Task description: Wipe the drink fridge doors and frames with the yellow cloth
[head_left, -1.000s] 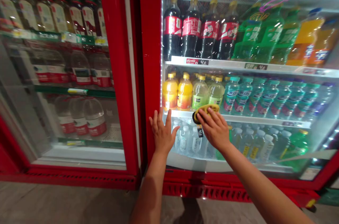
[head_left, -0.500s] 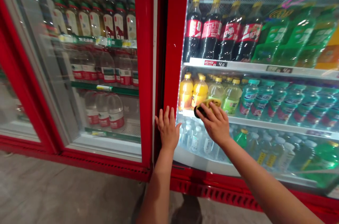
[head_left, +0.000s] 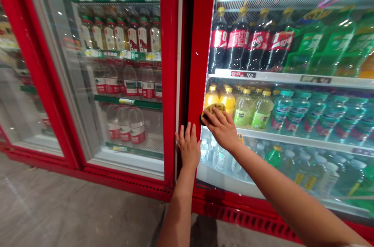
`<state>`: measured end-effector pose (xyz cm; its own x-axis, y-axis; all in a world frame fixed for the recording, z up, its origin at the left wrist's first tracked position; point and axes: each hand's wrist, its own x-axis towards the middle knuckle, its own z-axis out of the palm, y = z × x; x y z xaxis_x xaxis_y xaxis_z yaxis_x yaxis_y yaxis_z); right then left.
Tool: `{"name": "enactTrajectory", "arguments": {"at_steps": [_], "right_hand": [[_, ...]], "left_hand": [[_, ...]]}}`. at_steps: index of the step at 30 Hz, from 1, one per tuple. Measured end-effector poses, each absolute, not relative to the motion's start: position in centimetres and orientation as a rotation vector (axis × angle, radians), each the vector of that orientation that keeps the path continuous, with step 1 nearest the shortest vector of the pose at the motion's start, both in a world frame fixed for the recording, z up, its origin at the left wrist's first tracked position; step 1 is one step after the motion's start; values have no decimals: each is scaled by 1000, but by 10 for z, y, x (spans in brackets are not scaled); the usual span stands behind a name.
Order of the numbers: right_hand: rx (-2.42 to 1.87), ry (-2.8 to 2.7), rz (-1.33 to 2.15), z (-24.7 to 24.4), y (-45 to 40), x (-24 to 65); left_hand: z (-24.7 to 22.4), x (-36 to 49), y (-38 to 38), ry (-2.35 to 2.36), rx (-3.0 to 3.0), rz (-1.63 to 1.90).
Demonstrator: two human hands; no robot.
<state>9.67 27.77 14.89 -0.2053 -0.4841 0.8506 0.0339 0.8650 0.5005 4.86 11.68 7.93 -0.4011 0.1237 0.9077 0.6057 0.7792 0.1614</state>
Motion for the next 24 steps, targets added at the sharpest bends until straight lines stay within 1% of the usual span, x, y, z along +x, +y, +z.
{"name": "enactTrajectory", "arguments": {"at_steps": [2,4,7,10,15,20,22,24], "right_hand": [[287,-1706,-417,158,275,92],[319,-1716,-414,156,275,91],[516,-1748,-529,147,282,95],[641,-1777,-579,157,290,94],[459,-1755,-415,186,283,82],[788,-1754,-703,178,272,79],[807,-1753,-757,186,269,76],[722,-1763,-728,201,267,73]], "left_hand": [[79,48,117,-1931,-546,-593],[79,47,116,-1920,-554,-588],[77,46,112,-1917,-581,-572],[76,47,109,-1927,-592,-562],[74,47,108,-1903,-576,-558],[72,45,105,-1840,-579,-587],[71,45,102,-1837,-586,-591],[73,46,98,-1843,-592,-591]]}}
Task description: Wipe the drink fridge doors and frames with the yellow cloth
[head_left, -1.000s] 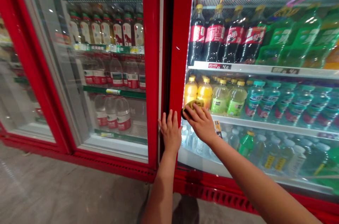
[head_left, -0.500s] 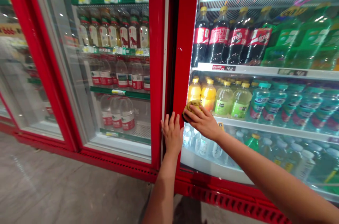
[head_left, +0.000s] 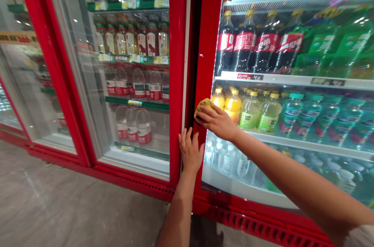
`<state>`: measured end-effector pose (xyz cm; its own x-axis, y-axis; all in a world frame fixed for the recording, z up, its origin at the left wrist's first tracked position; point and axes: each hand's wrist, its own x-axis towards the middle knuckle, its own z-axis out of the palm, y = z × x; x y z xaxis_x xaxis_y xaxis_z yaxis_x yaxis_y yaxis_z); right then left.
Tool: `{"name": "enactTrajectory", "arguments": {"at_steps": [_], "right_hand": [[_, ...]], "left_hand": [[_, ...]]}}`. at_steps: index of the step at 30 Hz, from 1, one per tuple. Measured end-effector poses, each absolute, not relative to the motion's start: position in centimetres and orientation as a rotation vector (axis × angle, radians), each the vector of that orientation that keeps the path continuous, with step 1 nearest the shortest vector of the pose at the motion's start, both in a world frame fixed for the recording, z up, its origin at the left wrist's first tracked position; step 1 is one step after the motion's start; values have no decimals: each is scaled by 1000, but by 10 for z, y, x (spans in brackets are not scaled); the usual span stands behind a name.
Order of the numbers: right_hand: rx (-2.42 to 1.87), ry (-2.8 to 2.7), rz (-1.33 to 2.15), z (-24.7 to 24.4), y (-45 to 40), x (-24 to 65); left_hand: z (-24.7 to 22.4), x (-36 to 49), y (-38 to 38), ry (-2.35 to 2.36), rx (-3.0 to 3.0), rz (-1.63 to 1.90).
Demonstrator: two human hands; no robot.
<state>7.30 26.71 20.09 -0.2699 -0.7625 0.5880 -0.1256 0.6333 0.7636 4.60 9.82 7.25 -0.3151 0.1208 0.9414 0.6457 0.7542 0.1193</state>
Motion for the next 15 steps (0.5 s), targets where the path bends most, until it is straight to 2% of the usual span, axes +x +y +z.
{"name": "enactTrajectory", "arguments": {"at_steps": [4,9,15], "right_hand": [[556,-1784,-631,215,258,69],[725,-1877,-689,213,249,71],[415,-1827,-479,234,260,75]], "left_hand": [[77,49,93,-1836,-597,-611],[80,50,93,-1807,-566,-611],[84,49,102,-1772,-588,-616]]}}
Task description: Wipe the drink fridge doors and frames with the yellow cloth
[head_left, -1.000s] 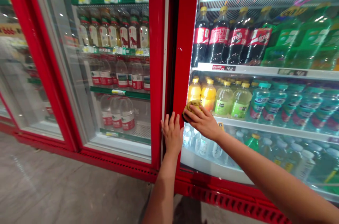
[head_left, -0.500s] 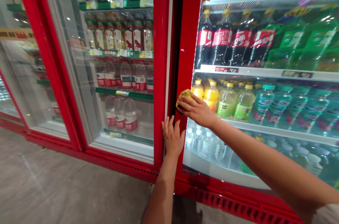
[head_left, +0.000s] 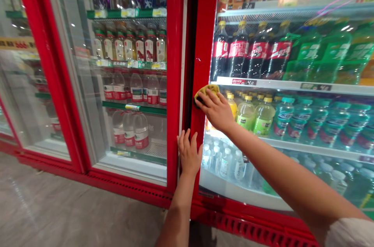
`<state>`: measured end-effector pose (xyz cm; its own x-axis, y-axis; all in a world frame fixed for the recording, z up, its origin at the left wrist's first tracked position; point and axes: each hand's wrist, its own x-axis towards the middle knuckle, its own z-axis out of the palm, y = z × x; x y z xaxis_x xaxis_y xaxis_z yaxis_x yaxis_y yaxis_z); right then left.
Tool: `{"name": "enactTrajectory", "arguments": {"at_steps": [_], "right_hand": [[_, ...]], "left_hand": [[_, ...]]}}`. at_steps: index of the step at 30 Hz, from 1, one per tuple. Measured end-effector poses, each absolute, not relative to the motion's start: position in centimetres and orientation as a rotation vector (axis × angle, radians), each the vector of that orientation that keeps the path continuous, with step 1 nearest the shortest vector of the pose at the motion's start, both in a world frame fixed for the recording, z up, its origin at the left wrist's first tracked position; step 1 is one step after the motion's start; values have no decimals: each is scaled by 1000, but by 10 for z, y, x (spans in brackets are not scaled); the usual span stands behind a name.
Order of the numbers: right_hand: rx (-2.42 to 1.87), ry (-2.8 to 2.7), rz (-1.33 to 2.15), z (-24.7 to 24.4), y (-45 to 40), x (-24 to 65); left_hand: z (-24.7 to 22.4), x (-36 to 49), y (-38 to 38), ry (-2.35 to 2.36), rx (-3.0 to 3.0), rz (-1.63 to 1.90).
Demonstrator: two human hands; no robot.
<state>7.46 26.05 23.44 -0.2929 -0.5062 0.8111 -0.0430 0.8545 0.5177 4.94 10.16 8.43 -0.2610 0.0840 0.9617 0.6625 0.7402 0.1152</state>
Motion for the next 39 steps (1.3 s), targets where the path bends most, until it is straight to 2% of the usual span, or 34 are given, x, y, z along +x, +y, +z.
{"name": "enactTrajectory", "arguments": {"at_steps": [5,9,12,15,19,23,26,30,33,39], "right_hand": [[368,-1792,-456,194,267,82],[431,-1789,-530,207,272,80],[273,-1757,-411,222,281,84],[152,-1728,-331,205,285,92],[250,-1770,-430,179,277,92],[298,-1752,-489,209,284,92],[187,-1720,-404,225,304,105],[80,-1687,-365,196,318,121],[207,-1704,-455,181,314,117],[158,-1697,-408,239,335,119]], "left_hand": [[93,51,106,-1748,-598,-650],[93,54,117,-1751,-587,-671],[93,57,126,-1741,-610,-646],[98,61,131,-1726,-631,-650],[117,65,133,-1686,-636,-716],[144,62,136,-1638,-618,-806],[161,57,141,-1652,-678,-731],[174,55,151,-1706,-806,-542],[180,59,160,-1731,-806,-471],[192,60,180,-1711,-748,-487]]}}
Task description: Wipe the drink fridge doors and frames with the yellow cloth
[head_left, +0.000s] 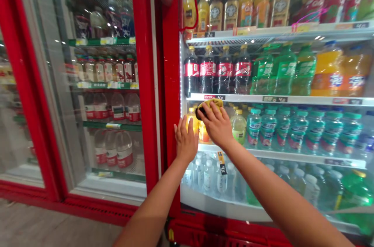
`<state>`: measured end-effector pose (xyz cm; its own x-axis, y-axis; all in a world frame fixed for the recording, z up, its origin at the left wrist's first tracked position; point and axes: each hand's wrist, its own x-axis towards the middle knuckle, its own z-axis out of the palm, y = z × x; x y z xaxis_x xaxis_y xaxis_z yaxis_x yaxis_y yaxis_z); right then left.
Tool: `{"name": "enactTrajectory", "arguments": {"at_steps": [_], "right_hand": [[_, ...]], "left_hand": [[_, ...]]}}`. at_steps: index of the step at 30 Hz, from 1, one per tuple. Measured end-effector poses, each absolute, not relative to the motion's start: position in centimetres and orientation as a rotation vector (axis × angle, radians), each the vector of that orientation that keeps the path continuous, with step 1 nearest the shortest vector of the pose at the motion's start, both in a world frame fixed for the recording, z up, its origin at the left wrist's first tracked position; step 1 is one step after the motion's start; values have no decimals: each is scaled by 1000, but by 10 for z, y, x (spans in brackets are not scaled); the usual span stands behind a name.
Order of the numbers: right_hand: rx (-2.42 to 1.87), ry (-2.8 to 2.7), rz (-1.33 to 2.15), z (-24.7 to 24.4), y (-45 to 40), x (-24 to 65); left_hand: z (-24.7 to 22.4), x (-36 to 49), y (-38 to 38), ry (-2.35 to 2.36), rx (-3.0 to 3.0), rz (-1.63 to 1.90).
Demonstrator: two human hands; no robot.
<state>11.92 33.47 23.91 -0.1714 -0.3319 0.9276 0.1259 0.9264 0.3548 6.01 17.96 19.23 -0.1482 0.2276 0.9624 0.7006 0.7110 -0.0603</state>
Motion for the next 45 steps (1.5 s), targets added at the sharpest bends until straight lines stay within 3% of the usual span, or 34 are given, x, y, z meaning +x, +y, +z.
{"name": "enactTrajectory", "arguments": {"at_steps": [3,11,16,21,30,33,40,45], "right_hand": [[1,-1670,-331,243,361,141],[10,-1719,-403,163,372,157],[196,-1745,-500,197,377,151],[80,-1722,-434,231,413,171],[15,-1684,-458,145,428,191],[27,-1705,-500,160,420,187],[-91,-1594,-424,246,453,197],[-202,-1537,-355,203,484,213]], "left_hand": [[194,59,188,-1678,-773,-478],[184,68,205,-1673,-902,-440],[190,77,221,-1642,-906,-496],[193,84,237,-1651,-934,-495],[175,89,254,-1666,-981,-468],[175,92,261,-1656,-983,-469],[187,100,278,-1639,-967,-475],[178,100,282,-1609,-971,-431]]}}
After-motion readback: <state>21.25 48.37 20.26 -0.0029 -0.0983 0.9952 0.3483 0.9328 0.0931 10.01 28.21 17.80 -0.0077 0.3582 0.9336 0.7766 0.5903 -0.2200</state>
